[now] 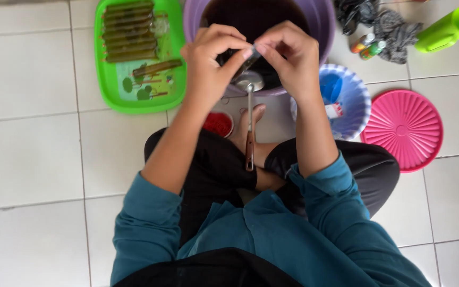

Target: Manually filling small plastic bags with liquid using a ladle and funnel and tying them closed.

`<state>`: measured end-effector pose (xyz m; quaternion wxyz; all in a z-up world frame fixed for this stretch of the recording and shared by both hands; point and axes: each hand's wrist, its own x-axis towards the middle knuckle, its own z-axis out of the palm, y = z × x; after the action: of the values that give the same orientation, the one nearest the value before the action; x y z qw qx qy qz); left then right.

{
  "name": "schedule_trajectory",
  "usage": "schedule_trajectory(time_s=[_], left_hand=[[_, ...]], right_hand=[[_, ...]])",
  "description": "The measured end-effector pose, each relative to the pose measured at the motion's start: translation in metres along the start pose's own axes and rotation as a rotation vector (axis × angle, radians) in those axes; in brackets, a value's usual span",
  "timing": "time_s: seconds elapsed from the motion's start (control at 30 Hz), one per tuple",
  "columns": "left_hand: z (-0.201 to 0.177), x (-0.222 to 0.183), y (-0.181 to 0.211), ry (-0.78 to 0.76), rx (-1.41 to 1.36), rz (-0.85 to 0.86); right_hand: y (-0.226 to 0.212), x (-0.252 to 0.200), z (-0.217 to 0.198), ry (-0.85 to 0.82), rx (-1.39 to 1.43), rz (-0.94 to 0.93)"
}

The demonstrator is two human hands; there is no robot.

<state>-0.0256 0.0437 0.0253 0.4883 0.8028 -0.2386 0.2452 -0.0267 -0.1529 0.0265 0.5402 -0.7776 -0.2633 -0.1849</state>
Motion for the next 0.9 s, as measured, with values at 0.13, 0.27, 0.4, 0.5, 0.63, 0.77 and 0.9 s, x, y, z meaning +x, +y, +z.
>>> schedule_trajectory(time_s=[0.13,0.27,0.4,0.5,0.63,0.77,0.9], left_hand=[[-0.056,-0.018,-0.025,-0.22,-0.296,0.009],[-0.07,-0.042,-0.043,-0.253,-0.415,-0.104],[-0.069,-0.06,-0.057,-0.195,-0.351,-0.219],[-0.067,-0.068,-0.057,-0.078,-0.269,-0.199],[-0.069,-0.08,-0.074,0.103,-0.137,-0.145],[-0.068,-0.086,-0.074,0.166,-0.12,-0.156],[-0.062,-0.093,-0.071,0.204,-0.129,-0.259]], right_hand=[[-0.015,0.022,0.034,-0.203,0.034,-0.085],[-0.018,0.026,0.064,-0.31,0.083,-0.123],[0.0,0.02,0.085,-0.353,0.101,-0.044],[0.033,0.005,0.107,-0.312,0.317,0.109],[0.138,-0.054,0.155,-0.252,-0.023,0.306],[0.296,-0.141,0.22,-0.595,-0.612,0.44],[0.322,-0.153,0.234,-0.708,-0.924,0.6]])
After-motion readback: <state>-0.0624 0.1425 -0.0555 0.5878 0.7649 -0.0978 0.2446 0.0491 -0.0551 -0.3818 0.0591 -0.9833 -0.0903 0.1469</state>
